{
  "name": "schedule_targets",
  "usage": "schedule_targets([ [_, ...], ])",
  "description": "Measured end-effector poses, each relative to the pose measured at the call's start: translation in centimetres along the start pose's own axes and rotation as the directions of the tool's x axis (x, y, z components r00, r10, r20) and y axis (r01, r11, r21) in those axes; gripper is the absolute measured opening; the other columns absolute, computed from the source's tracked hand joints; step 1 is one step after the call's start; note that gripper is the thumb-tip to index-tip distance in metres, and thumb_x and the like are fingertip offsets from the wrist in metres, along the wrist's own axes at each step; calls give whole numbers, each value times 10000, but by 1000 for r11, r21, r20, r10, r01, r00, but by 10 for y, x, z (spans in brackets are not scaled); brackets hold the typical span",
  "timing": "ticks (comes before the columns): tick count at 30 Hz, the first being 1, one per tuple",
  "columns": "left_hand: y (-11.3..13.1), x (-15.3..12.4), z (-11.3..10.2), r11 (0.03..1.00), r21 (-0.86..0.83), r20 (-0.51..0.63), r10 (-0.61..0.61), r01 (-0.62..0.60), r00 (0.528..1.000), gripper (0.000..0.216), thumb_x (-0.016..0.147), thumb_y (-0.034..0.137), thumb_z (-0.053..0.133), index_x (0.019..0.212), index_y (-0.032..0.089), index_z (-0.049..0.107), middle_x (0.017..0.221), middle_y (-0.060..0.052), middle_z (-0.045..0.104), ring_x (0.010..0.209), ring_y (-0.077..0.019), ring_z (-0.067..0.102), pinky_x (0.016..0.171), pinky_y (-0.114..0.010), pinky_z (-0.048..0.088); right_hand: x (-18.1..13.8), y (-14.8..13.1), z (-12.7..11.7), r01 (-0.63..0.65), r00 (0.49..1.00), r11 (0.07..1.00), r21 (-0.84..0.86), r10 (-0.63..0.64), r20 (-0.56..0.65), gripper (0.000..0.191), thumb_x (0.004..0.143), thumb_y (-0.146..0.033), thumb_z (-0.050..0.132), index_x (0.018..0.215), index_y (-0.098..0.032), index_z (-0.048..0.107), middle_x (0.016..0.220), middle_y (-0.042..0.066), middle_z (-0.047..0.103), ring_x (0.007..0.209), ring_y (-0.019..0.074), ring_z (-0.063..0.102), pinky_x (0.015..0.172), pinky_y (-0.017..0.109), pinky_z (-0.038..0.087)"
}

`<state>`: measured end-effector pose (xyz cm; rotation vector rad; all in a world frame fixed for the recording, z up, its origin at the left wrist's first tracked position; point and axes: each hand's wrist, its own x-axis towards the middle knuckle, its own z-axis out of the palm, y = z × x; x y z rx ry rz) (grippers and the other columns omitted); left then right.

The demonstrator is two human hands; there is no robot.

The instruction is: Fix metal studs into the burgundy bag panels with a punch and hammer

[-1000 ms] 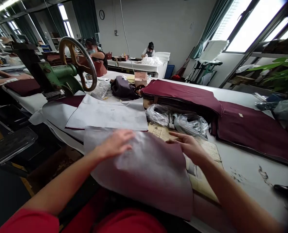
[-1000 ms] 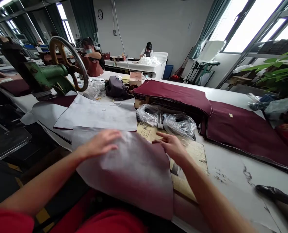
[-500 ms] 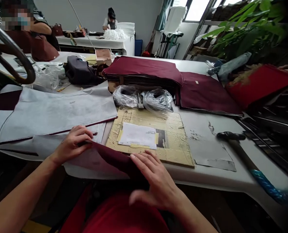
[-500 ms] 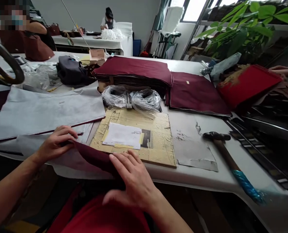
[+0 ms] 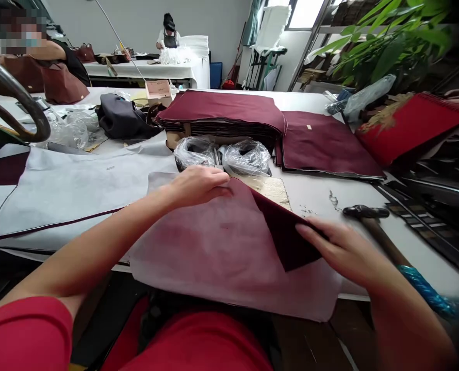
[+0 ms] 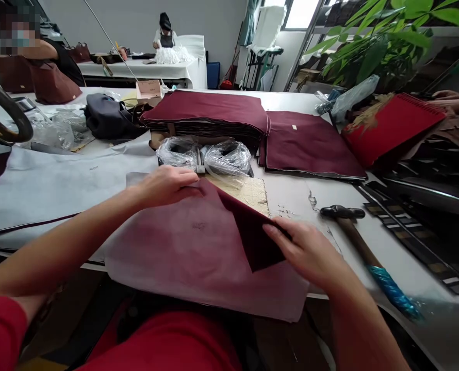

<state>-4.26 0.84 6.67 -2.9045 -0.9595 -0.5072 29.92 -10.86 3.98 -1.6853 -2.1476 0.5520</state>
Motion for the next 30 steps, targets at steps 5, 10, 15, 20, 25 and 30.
schedule_targets([
  [5, -10, 26, 50, 991, 103, 135, -97, 83, 986, 260, 966, 404, 641, 936, 152, 698, 947, -89, 717, 895, -250, 684, 797, -333, 475, 27, 19, 19, -78, 996, 985, -152, 82, 20, 385, 962, -558, 464, 927, -253, 696, 824, 34, 740, 727, 244, 687, 577, 314, 459],
  [10, 56, -18, 48, 963, 114, -60, -237, 243, 970, 502, 966, 262, 632, 1422, 94, 505, 1495, -231, 505, 1376, -364, 496, 1136, -513, 365, 23, 31, 32, -70, 992, 958, -278, 37, -123, 446, 971, -564, 470, 1241, -257, 649, 1097, 76, 728, 858, 281, 699, 665, 370, 518],
  [15, 102, -76, 64, 989, -116, 98, -78, 90, 992, 797, 947, 679, 504, 1537, 156, 393, 1624, -147, 379, 1514, -318, 348, 1226, -483, 334, 49, -9, 18, 132, 909, 926, -353, -255, -329, 405, 1034, -453, 425, 1275, -221, 654, 1156, 122, 690, 1061, 336, 648, 859, 455, 532],
  [20, 99, -82, 77, 974, -169, 73, -142, 153, 987, 809, 959, 725, 398, 1559, 183, 371, 1641, -87, 352, 1542, -264, 300, 1281, -483, 272, 141, -103, 28, 551, 830, 819, -158, -557, 7, 283, 1036, -308, 495, 1230, -260, 696, 1209, 55, 694, 1078, 232, 655, 918, 343, 527],
  [25, 101, -79, 72, 966, -193, 42, -169, 174, 985, 791, 952, 720, 435, 1544, 196, 399, 1637, -90, 368, 1530, -265, 327, 1284, -462, 280, 273, -143, 61, 352, 934, 902, -251, -322, 153, 307, 1010, -209, 518, 1245, -234, 715, 1369, 66, 640, 1236, 251, 604, 1026, 328, 464],
  [30, 97, -81, 72, 971, -183, 0, -158, 155, 987, 782, 941, 724, 467, 1508, 187, 436, 1609, -118, 411, 1493, -302, 385, 1259, -471, 315, 336, -143, 92, 215, 963, 950, -228, -166, 213, 231, 902, -327, 757, 1067, -168, 736, 1172, 98, 712, 1134, 265, 648, 1000, 444, 510],
])
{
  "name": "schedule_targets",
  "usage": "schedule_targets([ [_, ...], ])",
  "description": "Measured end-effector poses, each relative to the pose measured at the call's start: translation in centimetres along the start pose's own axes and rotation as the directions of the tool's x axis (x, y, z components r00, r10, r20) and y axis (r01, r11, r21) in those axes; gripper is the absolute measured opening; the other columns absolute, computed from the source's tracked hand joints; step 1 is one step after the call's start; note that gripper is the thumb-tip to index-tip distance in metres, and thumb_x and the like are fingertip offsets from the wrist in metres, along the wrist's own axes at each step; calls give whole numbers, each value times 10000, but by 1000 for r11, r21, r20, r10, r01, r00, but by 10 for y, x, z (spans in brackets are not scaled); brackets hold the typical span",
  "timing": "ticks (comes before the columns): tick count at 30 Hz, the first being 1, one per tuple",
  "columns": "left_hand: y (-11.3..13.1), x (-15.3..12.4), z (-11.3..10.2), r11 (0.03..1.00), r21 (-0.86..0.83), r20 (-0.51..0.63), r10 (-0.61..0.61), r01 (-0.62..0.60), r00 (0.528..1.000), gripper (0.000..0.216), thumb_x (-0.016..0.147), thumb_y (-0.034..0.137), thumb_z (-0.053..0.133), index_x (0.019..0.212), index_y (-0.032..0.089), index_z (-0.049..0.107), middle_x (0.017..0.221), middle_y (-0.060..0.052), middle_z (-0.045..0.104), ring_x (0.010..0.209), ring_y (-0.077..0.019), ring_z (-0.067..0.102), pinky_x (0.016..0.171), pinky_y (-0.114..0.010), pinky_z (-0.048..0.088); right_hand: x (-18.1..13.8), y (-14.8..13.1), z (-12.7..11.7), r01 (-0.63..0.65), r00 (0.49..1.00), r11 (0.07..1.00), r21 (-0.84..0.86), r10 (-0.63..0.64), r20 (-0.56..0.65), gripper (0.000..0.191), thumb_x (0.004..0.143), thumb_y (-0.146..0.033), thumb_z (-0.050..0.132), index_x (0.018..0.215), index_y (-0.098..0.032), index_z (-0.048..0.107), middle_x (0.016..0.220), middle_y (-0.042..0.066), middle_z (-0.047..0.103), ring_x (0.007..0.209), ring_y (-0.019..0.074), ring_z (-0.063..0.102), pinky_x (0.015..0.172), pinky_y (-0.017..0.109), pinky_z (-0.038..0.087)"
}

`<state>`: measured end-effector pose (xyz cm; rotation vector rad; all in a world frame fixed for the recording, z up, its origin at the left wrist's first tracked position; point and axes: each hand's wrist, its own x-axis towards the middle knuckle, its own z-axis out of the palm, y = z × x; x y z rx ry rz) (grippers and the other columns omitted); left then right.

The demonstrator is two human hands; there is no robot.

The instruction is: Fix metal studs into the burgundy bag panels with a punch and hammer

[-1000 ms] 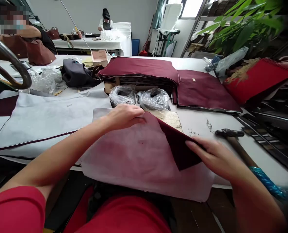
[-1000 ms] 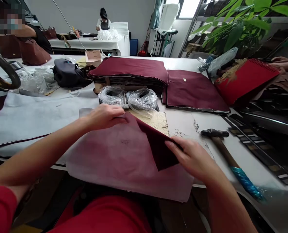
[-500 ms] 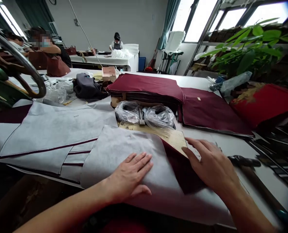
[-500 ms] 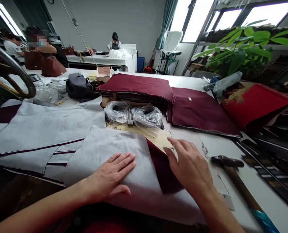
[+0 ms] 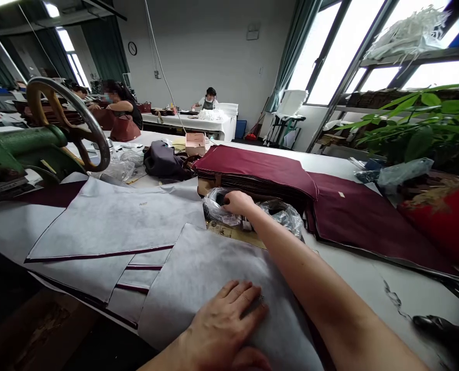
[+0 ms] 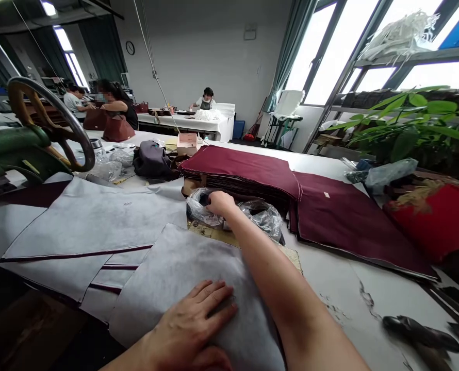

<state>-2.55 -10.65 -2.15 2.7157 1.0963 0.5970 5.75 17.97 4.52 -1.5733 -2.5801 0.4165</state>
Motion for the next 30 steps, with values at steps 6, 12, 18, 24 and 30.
schedule_targets([
  [6, -4, 0, 9, 1000, 11, -92, 29, -28, 995, 715, 956, 683, 498, 1416, 135, 514, 1556, -126, 479, 1467, -292, 412, 1254, -441, 321, 7, 6, 16, -74, 993, 949, 308, 99, -69, 90, 883, -247, 750, 914, -162, 748, 973, 61, 742, 1004, 225, 682, 918, 388, 543],
  [12, -1, 0, 11, 999, 13, -197, -40, 43, 980, 586, 963, 640, 535, 1326, 182, 577, 1431, -90, 595, 1366, -268, 509, 1214, -468, 359, -11, 8, -2, -10, 972, 698, 716, 175, -157, 227, 885, -342, 696, 984, -139, 723, 884, 83, 747, 752, 167, 686, 611, 241, 535],
  [18, 1, -1, 13, 997, 42, -202, -58, 68, 978, 548, 996, 606, 496, 1330, 179, 572, 1432, -79, 606, 1361, -262, 515, 1176, -471, 396, -92, 3, -20, 105, 979, 488, 866, 104, -177, 333, 788, -434, 793, 945, -170, 666, 854, 59, 724, 771, 174, 684, 741, 311, 590],
  [24, 4, 1, 2, 995, -7, -171, -100, 101, 980, 467, 972, 553, 576, 1240, 176, 637, 1332, -119, 630, 1206, -297, 582, 1072, -503, 483, -217, -1, -7, 189, 958, 957, 221, -131, -256, 139, 891, -220, 639, 965, -214, 756, 937, 58, 738, 822, 214, 690, 739, 315, 519],
  [30, 1, -2, 4, 996, -43, -210, -84, 77, 974, 432, 997, 457, 581, 1280, 136, 637, 1324, -119, 657, 1249, -284, 573, 1137, -496, 454, -275, 2, 40, 124, 975, 991, -42, -130, -181, 172, 973, -277, 629, 1056, -246, 776, 939, 35, 719, 810, 197, 682, 687, 300, 502],
])
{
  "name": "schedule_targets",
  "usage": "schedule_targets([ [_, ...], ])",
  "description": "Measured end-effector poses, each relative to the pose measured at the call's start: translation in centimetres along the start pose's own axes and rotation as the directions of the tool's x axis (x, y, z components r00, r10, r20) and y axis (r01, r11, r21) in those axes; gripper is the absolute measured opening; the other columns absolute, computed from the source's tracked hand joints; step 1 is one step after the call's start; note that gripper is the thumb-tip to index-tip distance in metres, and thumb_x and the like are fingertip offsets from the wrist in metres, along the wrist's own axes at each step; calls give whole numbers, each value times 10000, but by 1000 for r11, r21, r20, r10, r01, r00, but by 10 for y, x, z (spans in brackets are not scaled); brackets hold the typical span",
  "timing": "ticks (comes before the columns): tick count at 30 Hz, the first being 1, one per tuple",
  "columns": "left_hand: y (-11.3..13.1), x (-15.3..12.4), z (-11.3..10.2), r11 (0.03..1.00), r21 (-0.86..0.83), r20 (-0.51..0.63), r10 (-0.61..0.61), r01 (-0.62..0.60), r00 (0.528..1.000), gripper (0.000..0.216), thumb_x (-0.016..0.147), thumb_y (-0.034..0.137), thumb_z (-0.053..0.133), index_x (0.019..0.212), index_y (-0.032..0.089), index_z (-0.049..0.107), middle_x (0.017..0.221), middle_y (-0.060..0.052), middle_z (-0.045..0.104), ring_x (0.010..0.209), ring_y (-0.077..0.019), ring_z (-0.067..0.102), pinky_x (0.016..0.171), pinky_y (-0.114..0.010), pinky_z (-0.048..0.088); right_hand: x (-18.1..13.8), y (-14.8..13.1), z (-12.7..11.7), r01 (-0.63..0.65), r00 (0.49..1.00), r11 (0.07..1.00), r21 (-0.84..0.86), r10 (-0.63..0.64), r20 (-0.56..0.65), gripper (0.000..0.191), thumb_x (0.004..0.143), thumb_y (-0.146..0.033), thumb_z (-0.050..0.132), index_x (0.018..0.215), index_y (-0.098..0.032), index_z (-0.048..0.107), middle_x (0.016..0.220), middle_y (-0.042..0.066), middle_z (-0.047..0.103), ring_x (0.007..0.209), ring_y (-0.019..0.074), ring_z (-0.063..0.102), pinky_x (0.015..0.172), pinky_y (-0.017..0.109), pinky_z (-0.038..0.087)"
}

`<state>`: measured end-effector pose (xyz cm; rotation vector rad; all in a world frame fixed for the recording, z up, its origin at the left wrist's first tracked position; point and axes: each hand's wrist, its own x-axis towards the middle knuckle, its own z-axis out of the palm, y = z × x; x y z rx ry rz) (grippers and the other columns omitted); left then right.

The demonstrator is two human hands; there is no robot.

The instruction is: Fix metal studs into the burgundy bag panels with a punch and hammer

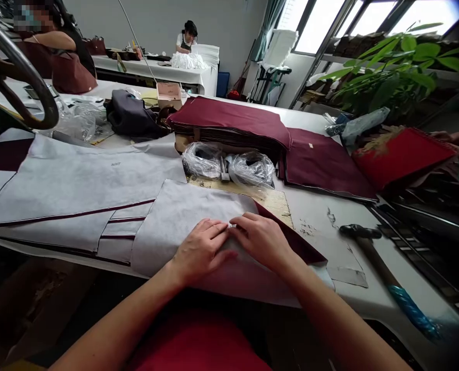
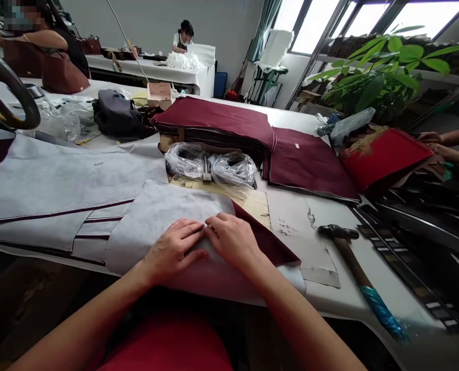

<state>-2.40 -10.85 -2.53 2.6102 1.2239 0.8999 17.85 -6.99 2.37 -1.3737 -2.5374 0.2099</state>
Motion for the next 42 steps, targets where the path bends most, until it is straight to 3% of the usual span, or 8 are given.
schedule_targets([
  [2, -1, -1, 2, 1000, 12, -9, 6, -6, 1000, 422, 996, 435, 593, 1289, 135, 638, 1337, -118, 658, 1267, -282, 574, 1155, -498, 446, -9, 8, 11, 47, 998, 990, 132, -42, -44, 206, 989, -298, 632, 1147, -270, 761, 1052, 32, 713, 921, 193, 670, 800, 301, 527],
  [5, -1, -2, 2, 1000, 18, -16, 13, -13, 1000, 403, 996, 423, 596, 1269, 131, 656, 1330, -119, 663, 1256, -280, 584, 1146, -493, 462, -16, 21, 20, 129, 988, 977, 173, -112, -103, 265, 1010, -227, 578, 1206, -287, 746, 1197, 39, 688, 1052, 218, 618, 920, 352, 522],
  [13, 0, 0, -1, 1000, -7, -13, -3, 3, 1000, 384, 1000, 411, 592, 1263, 140, 665, 1332, -122, 650, 1260, -282, 570, 1133, -486, 484, -13, 26, 30, 162, 970, 934, 318, -91, -225, 194, 997, -237, 623, 1113, -257, 777, 1084, 34, 729, 987, 209, 626, 873, 352, 546],
  [33, 0, -2, -1, 999, 29, -1, 13, -13, 1000, 387, 1004, 385, 588, 1274, 120, 667, 1354, -139, 645, 1280, -284, 565, 1155, -498, 466, -14, 24, 28, 92, 983, 895, 437, -11, -185, 175, 949, -207, 670, 1041, -273, 804, 1077, -5, 759, 1006, 199, 664, 920, 343, 549],
  [42, 2, -2, 0, 998, 64, 6, 16, -17, 1000, 394, 1011, 377, 575, 1301, 122, 655, 1383, -130, 640, 1295, -280, 567, 1172, -507, 453, -19, 20, 25, 158, 975, 946, 282, -105, -194, 241, 1007, -237, 586, 1146, -286, 777, 1166, 5, 750, 997, 217, 652, 910, 389, 556],
])
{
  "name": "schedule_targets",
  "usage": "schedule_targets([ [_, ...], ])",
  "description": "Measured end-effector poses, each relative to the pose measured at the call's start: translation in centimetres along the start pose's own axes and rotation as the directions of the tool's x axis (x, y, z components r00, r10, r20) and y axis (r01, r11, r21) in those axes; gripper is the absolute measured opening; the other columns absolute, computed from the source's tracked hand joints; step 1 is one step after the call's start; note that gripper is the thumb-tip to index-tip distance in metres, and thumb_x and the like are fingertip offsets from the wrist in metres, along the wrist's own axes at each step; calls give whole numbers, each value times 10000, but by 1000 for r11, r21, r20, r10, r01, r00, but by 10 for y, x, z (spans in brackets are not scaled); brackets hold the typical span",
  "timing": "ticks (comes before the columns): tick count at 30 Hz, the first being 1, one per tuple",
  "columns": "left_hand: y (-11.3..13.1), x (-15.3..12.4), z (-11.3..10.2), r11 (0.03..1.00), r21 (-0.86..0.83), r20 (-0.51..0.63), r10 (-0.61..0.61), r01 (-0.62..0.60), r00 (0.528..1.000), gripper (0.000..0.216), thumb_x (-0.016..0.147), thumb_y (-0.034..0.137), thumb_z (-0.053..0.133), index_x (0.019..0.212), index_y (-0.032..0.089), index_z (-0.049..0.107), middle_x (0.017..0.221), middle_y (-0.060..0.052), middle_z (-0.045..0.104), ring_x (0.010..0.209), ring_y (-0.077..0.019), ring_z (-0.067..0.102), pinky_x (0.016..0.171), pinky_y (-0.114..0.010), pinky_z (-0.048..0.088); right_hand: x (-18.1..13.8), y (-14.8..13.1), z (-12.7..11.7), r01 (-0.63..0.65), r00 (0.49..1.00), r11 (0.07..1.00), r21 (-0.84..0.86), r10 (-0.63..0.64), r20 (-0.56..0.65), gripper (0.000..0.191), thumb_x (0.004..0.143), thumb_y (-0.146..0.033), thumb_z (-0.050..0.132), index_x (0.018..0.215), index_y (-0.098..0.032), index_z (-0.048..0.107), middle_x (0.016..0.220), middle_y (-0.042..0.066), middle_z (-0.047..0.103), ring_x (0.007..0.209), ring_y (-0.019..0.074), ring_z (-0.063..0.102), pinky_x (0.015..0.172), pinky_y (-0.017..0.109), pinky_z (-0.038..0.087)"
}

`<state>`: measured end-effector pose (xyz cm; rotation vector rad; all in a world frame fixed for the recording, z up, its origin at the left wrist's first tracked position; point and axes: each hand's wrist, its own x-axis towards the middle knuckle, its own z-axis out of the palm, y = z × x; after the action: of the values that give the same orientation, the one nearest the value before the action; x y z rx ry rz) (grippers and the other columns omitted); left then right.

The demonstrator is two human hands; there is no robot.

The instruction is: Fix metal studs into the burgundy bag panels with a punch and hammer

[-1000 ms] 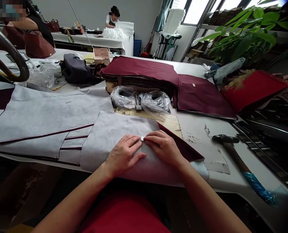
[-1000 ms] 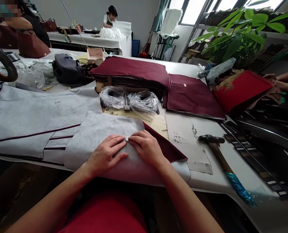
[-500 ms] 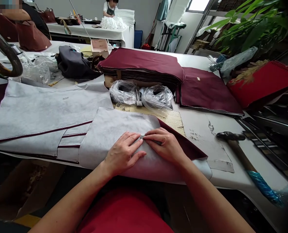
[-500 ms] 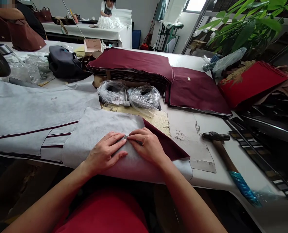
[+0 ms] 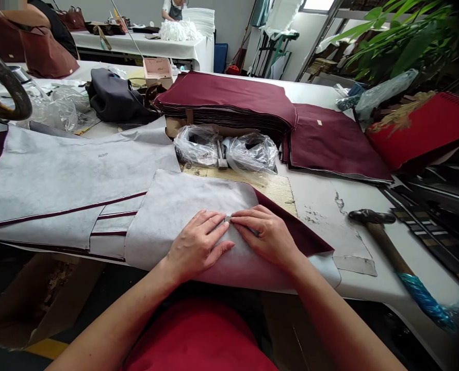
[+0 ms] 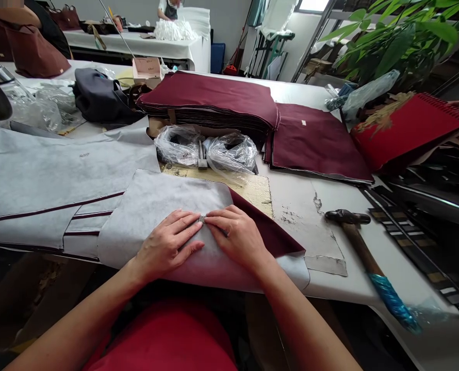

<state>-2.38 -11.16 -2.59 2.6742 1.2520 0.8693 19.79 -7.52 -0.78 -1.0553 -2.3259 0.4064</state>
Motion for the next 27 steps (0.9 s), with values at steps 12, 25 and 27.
schedule_targets([
  [12, 4, 1, 0, 1000, 25, 2, -1, 1, 1000, 354, 1010, 349, 568, 1267, 125, 666, 1358, -127, 659, 1263, -294, 604, 1133, -533, 499, 7, 5, -32, -5, 999, 996, -89, 8, 33, 312, 1040, -347, 545, 1299, -273, 703, 1341, 42, 675, 1237, 246, 618, 1041, 402, 505],
  [25, 7, 3, 8, 997, 68, -89, -15, 21, 996, 299, 989, 305, 579, 1236, 170, 679, 1328, -86, 684, 1224, -295, 635, 1079, -550, 548, 185, 123, -38, -449, 881, 795, -408, 469, -57, 198, 865, -293, 705, 1018, -267, 827, 1038, 100, 774, 1041, 273, 696, 914, 328, 505],
  [27, 8, 3, 10, 995, 100, -99, -19, 28, 995, 303, 999, 307, 559, 1242, 170, 678, 1338, -82, 682, 1231, -302, 632, 1072, -559, 548, 184, 127, -37, -461, 881, 807, -368, 465, -82, 223, 840, -248, 706, 1024, -276, 828, 1062, 85, 773, 1062, 271, 689, 938, 325, 495],
])
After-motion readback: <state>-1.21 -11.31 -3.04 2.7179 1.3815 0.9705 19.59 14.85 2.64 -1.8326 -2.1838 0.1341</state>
